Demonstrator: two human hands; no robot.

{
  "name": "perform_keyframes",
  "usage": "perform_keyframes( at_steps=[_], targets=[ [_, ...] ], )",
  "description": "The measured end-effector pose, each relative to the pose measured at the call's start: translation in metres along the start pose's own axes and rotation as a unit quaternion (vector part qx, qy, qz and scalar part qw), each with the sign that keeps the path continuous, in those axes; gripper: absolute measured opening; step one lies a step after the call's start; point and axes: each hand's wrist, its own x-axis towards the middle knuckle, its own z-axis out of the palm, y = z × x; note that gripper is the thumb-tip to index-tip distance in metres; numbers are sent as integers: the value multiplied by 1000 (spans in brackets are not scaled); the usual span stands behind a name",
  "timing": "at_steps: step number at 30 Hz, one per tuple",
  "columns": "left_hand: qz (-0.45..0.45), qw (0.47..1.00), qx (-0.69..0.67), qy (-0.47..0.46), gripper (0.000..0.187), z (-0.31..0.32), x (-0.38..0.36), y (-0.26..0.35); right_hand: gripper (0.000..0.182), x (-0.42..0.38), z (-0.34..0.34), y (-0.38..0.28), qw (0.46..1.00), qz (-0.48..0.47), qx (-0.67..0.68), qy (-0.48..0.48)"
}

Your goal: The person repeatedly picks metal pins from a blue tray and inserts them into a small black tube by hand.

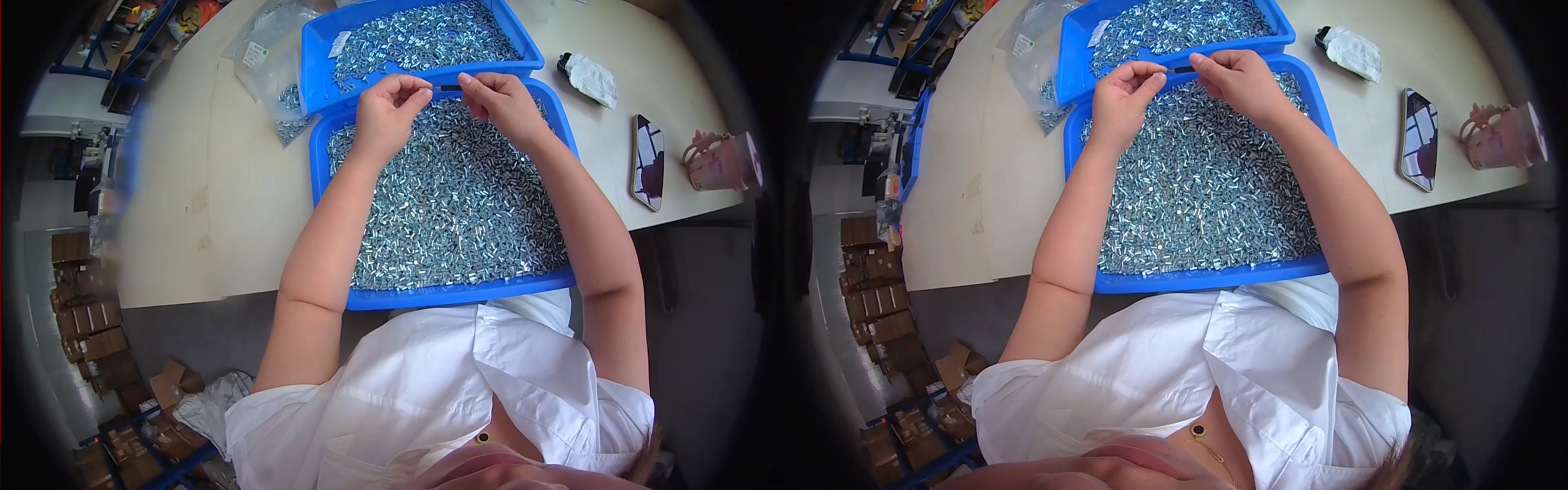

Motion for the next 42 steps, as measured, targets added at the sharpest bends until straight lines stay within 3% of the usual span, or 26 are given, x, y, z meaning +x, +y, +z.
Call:
perform_keyframes(
  at_steps=[3, 5, 9, 12, 15, 20, 25, 27, 30, 42],
  targets=[
    [-1, 1000, 23, 2, 8, -1, 0, 1, 25, -1, 2, -2, 999, 35, -2, -17],
    [10, 999, 29, 12, 8, -1, 0, 0, 30, -3, 8, -4, 996, -31, 79, 11],
    [77, 995, 67, 22, 7, -1, 1, 3, 32, 0, 6, 0, 996, -28, 86, 21],
    [108, 989, 100, 12, 7, -1, 0, 6, 28, 1, -2, 2, 998, 44, 51, -19],
    [105, 987, 117, 12, 7, 0, 1, 4, 25, 2, -2, 1, 996, 64, 63, -20],
    [66, 986, 154, 7, 15, -5, 1, -2, 20, 4, 0, 10, 995, -69, 64, -14],
    [12, 978, 201, -46, 21, -9, 3, 0, 17, 5, -4, 5, 996, -61, 59, 22],
    [-60, 987, 141, -40, 21, -7, 1, 2, 18, 4, -5, 3, 995, -55, 58, 56],
    [-66, 996, 49, -26, 20, -3, 0, 1, 20, 4, -8, 3, 996, -67, 42, 52],
    [-78, 995, -64, -17, 13, 3, 0, 7, 21, 4, -7, 6, 994, -89, 13, 59]
  ],
)
